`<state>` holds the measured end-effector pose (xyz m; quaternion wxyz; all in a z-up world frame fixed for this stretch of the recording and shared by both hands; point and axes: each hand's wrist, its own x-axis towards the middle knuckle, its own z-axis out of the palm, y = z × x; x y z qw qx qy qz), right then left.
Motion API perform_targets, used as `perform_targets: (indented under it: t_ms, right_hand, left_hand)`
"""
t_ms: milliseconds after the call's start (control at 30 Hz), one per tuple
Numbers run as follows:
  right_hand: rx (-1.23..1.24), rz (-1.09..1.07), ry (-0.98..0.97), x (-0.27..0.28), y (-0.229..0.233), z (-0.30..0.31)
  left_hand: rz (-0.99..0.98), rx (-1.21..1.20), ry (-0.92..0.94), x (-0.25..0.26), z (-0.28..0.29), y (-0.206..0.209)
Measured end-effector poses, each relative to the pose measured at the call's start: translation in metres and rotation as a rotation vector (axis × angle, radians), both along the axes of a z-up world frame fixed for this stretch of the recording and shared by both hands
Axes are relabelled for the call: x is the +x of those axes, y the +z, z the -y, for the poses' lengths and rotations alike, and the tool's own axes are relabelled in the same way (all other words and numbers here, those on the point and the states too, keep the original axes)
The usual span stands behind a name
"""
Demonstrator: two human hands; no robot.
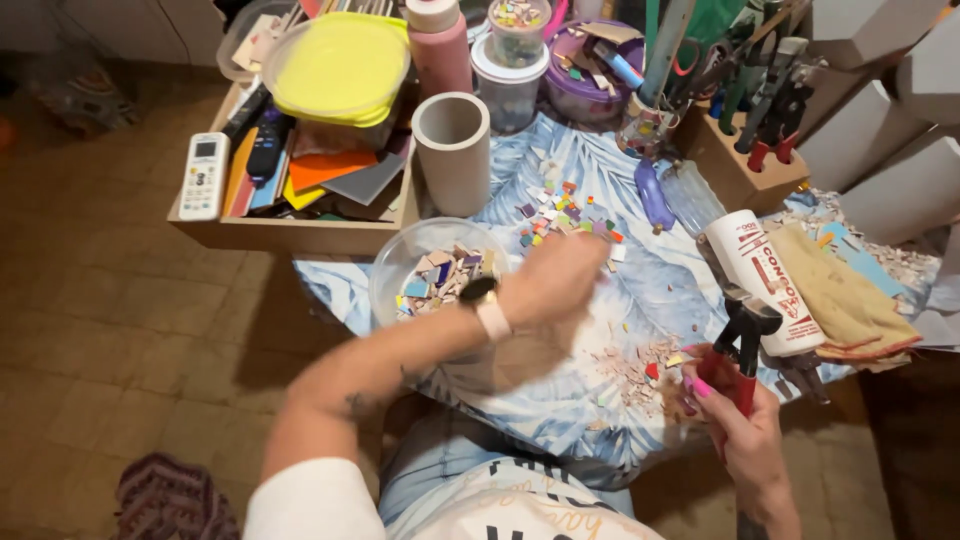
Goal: Selecting small mosaic tiles from a container and cutting them into smaller fragments using mosaic nippers
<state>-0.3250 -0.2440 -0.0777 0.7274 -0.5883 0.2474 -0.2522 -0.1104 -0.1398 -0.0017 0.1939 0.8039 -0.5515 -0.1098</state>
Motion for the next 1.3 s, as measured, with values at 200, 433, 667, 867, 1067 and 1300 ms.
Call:
perform_targets:
  t_ms: [200,433,667,867,1067,1300]
  right_hand:
    - [-0.225,-0.133,0.066,-0.005,-0.008,0.013]
    - [-1.119,-0.298,0.196,-0.005,0.009,0.053]
    - [-1.212,-0.327,0.470,0.015,0.035,0.062]
    - [-1.199,-0.429,0.582,0.021,0.044,0.059]
    - [-1.169,-0.446,0.613,0.021,0.047,0.056]
    - [-1.173,-0.393,0.584,0.021,0.044,0.052]
  left_hand:
    - [-0.619,-0.661,0.030,-0.050,-0.025,-0.025]
    - [-1.059,-0.706,0.180,-0.045,-0.036,-0.033]
    - [-0.976,-0.684,0.216,-0.046,-0.036,-0.028]
    - [-0.988,-0.670,0.238,-0.045,-0.036,-0.031]
    - [-0.899,-0.679,0.233,-0.048,-0.037,-0.028]
    - [-0.886,-0.676,0.246,-0.049,-0.038,-0.031]
